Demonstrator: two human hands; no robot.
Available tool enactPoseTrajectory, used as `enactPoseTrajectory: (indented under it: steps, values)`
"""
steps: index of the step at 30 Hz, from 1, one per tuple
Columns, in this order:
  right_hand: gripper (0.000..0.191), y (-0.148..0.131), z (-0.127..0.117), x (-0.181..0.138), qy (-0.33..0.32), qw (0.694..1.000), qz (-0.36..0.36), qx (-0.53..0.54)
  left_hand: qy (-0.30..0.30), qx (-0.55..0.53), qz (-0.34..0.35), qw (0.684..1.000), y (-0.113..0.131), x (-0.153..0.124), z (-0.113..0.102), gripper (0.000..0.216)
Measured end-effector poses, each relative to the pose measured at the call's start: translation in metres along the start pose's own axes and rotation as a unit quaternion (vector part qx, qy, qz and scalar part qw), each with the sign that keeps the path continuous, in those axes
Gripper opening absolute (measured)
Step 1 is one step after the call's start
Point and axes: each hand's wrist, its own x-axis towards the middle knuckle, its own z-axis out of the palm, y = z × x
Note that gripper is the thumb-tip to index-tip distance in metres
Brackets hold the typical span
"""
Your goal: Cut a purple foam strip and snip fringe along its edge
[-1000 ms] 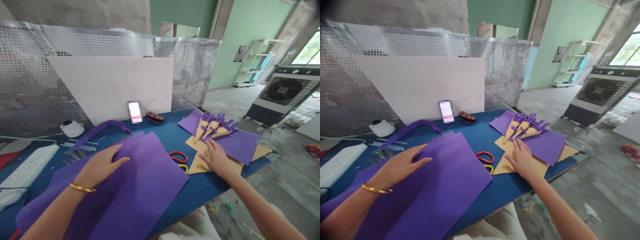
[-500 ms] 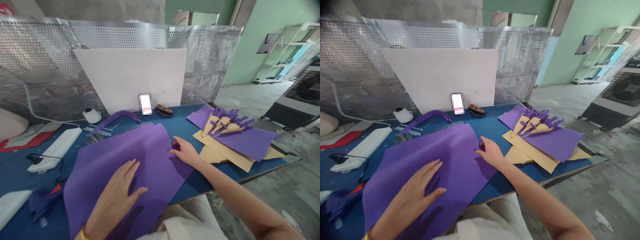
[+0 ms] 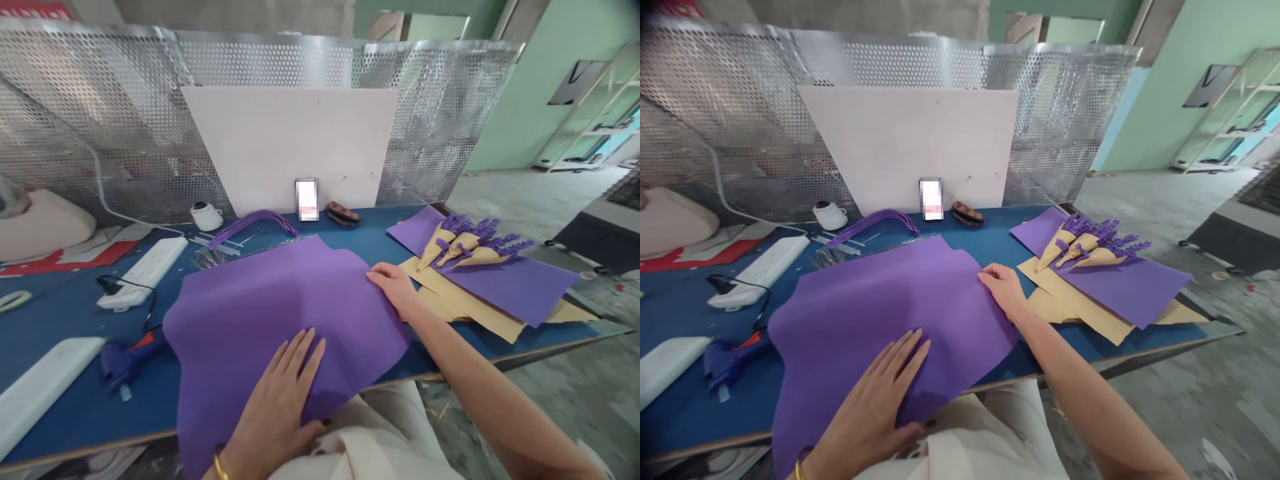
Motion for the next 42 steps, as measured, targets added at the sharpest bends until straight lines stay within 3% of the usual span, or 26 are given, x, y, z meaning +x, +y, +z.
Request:
enactPoseTrajectory:
  steps: [6, 10, 14, 18, 27, 32, 35, 39, 42]
  values:
    - [0.027, 0.001, -0.009, -0.011, -0.021, 0.999, -0.032, -0.021, 0.097, 0.075, 0.043, 0.992, 0.000, -0.009, -0.001, 0.086]
    - [0.025, -0.001, -0.012, -0.020, -0.024, 0.992, -0.058, -0.113, 0.192, 0.107, 0.081, 0.972, -0.014, -0.027, -0.025, 0.071]
    - [0.020, -0.004, -0.013, -0.033, -0.048, 0.967, -0.097, -0.230, 0.264, 0.129, -0.009, 0.956, -0.028, -0.032, -0.062, 0.049]
    - [0.028, -0.007, -0.012, -0.040, -0.074, 0.933, -0.116, -0.332, 0.294, 0.150, -0.091, 0.940, -0.033, -0.015, -0.088, 0.043]
    - [0.029, -0.026, -0.021, -0.034, -0.124, 0.874, -0.072, -0.464, 0.344, 0.129, -0.223, 0.903, -0.040, 0.007, -0.104, 0.032]
    - [0.028, -0.020, -0.040, -0.073, -0.047, 0.877, -0.076, -0.473, 0.346, 0.152, -0.222, 0.899, -0.045, 0.009, -0.101, 0.029]
    - [0.036, -0.004, -0.068, -0.101, 0.062, 0.876, -0.041, -0.477, 0.341, 0.178, -0.194, 0.903, -0.045, 0.012, -0.097, 0.030]
    - [0.036, 0.022, -0.114, -0.119, 0.259, 0.825, 0.090, -0.493, 0.347, 0.178, -0.155, 0.908, -0.037, 0.020, -0.092, 0.036]
    - [0.034, 0.037, -0.140, -0.113, 0.334, 0.785, 0.163, -0.495, 0.352, 0.197, -0.137, 0.905, -0.026, 0.027, -0.087, 0.039]
